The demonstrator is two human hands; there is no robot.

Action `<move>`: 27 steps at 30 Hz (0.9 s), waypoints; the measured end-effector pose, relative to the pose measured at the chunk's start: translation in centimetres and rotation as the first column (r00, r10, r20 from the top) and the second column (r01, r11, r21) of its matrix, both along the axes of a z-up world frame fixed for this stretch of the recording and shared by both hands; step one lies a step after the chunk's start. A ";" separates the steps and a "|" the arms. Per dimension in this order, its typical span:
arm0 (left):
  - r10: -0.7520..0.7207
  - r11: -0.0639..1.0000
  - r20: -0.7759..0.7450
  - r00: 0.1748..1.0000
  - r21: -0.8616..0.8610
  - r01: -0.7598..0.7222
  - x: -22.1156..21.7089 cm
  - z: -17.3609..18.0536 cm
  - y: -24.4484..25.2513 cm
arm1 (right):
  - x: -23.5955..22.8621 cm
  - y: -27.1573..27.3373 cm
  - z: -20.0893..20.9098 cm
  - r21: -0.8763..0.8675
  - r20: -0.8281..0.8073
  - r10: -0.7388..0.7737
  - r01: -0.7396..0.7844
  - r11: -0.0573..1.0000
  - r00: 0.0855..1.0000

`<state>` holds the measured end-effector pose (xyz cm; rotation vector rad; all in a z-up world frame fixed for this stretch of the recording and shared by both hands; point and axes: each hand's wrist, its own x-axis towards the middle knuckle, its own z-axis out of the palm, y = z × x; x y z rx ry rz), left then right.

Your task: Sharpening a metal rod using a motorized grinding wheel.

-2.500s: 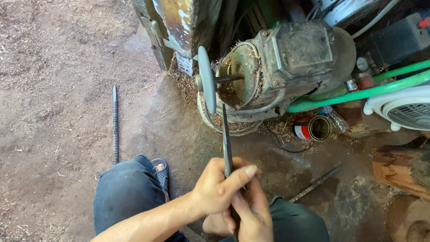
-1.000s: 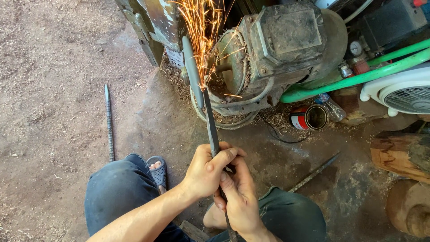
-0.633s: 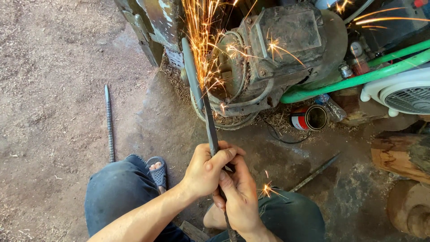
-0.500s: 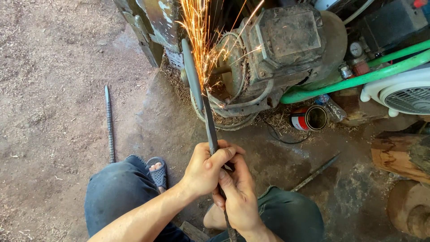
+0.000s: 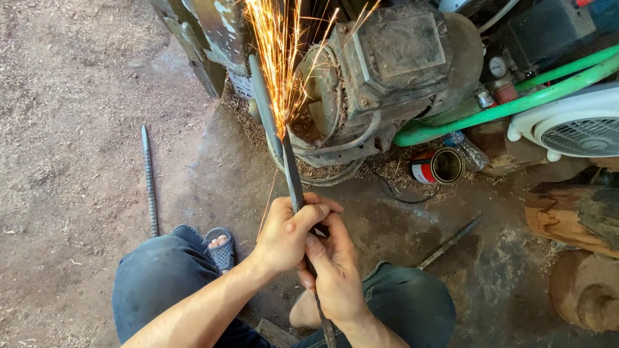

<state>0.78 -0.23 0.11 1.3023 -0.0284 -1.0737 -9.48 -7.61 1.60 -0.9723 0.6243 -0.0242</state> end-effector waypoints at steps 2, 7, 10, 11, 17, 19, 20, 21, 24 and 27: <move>0.006 1.000 -0.006 1.000 -0.016 -0.006 0.0 -0.3 0.0 | -0.2 0.0 -0.4 0.006 0.008 0.000 0.000 1.000 1.000; 0.015 0.999 -0.024 1.000 -0.041 -0.016 0.2 -0.5 -0.1 | 0.2 0.1 -0.2 -0.015 0.002 -0.004 0.004 1.000 1.000; 0.031 0.997 -0.047 0.998 -0.073 -0.035 0.4 -0.7 -0.2 | 0.1 0.2 -0.5 -0.059 -0.012 -0.014 0.013 0.998 1.000; 0.029 0.996 -0.019 0.999 -0.085 -0.030 0.5 -0.8 -0.2 | 0.2 0.3 -0.4 -0.052 0.009 -0.020 0.020 0.998 1.000; 0.030 0.995 0.043 0.999 -0.100 -0.025 0.9 -1.2 -0.4 | 0.6 0.5 -0.7 -0.078 0.003 -0.043 0.043 0.996 0.999; 0.031 0.992 0.080 0.996 -0.126 -0.021 1.0 -1.3 -0.4 | 0.8 0.5 -0.7 -0.122 0.034 -0.041 0.044 0.992 0.999; 0.034 0.995 0.066 0.997 -0.094 -0.028 1.2 -1.1 -0.5 | 1.2 0.4 -0.1 -0.130 0.025 -0.038 0.041 0.991 0.999; 0.037 0.997 0.052 0.998 -0.062 -0.034 1.3 -0.9 -0.6 | 1.6 0.4 0.6 -0.138 0.016 -0.035 0.037 0.990 0.999; 0.045 0.996 0.060 0.997 -0.084 -0.040 1.2 -0.7 -0.5 | 1.2 0.6 0.0 -0.139 0.049 -0.047 0.054 0.989 0.998; 0.037 0.997 0.080 0.996 -0.069 -0.031 1.2 -0.2 -0.6 | 1.4 0.6 0.6 -0.099 0.038 -0.062 0.065 0.993 0.997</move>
